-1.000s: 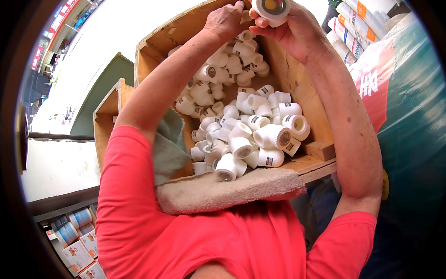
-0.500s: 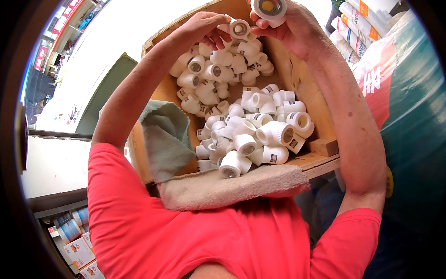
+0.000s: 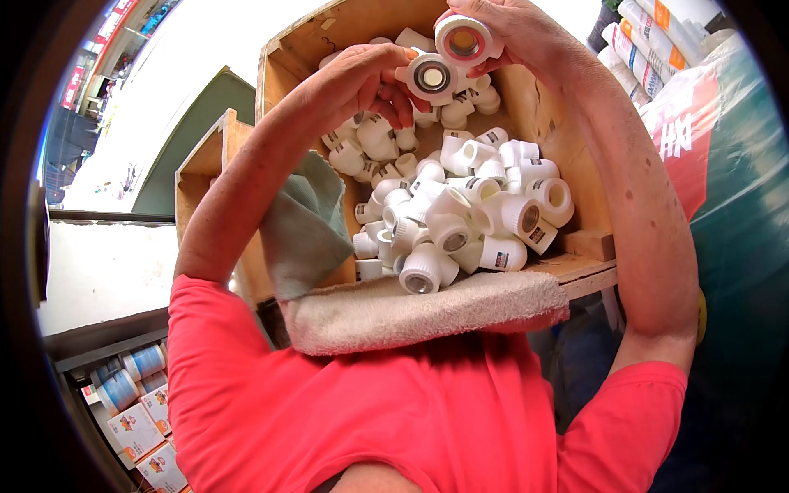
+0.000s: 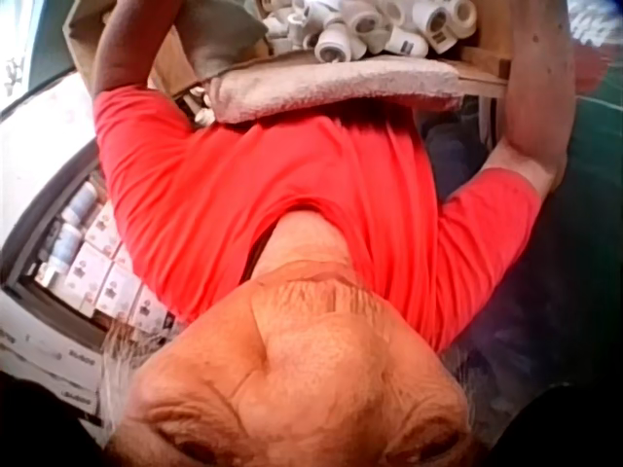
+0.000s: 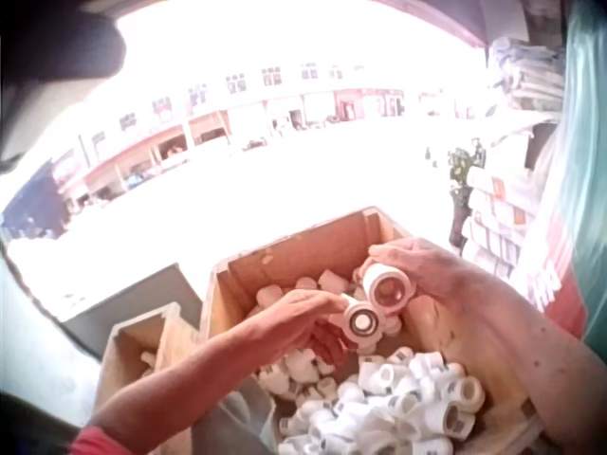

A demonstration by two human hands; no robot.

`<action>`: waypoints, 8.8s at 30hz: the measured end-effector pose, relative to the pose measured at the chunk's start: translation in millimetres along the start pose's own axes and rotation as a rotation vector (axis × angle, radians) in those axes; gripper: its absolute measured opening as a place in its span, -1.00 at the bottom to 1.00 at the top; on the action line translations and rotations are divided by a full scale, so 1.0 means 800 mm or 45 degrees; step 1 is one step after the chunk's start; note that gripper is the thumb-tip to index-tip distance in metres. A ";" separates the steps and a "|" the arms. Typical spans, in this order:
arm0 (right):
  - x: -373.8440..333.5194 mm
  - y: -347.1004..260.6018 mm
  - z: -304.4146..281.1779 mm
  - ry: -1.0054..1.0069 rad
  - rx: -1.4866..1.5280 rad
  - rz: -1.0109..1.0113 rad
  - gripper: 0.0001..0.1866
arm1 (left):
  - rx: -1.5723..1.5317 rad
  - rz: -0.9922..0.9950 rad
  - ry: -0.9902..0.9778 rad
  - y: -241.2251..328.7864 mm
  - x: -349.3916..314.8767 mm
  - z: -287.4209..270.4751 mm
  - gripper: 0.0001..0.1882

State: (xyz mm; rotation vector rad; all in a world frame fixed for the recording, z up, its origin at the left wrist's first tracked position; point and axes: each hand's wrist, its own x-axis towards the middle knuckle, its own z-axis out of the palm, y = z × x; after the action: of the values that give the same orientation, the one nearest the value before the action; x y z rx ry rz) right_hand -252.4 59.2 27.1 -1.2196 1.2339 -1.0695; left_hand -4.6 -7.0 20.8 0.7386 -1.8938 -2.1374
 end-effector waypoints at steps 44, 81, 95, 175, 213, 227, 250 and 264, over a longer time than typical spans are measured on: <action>-0.020 -0.010 0.018 0.081 -0.314 -0.148 -0.57 | 1.175 -0.223 -0.444 -0.027 -0.077 0.004 -0.56; -0.010 -0.015 0.012 0.028 -0.272 -0.026 -0.56 | 1.844 0.322 0.268 -0.032 -0.027 -0.084 -0.81; -0.004 -0.009 0.009 0.020 -0.223 -0.019 -0.57 | 2.238 0.303 0.013 -0.030 0.003 -0.100 -0.60; 0.003 -0.003 0.000 -0.052 -0.152 -0.109 -0.58 | 2.519 0.038 0.445 -0.065 0.022 -0.142 -0.41; 0.008 0.003 0.003 -0.082 -0.359 -0.027 -0.63 | 0.546 0.341 -0.234 -0.026 -0.016 0.010 -0.41; 0.008 -0.002 0.001 -0.028 -0.334 -0.026 -0.61 | 1.071 0.212 -0.397 -0.015 -0.073 -0.001 -0.46; 0.004 -0.001 0.004 0.024 -0.340 0.029 -0.61 | 1.556 -0.041 -0.342 -0.024 -0.098 -0.010 -0.77; 0.000 -0.004 0.004 -0.025 -0.328 -0.004 -0.63 | 2.338 -0.003 0.059 -0.069 -0.004 -0.095 -0.38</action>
State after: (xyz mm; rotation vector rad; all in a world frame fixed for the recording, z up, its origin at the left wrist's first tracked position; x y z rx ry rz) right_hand -249.1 59.1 30.4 -1.4237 1.3861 -0.9180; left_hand 45.1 -62.8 -36.2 0.8307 -3.2844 0.2559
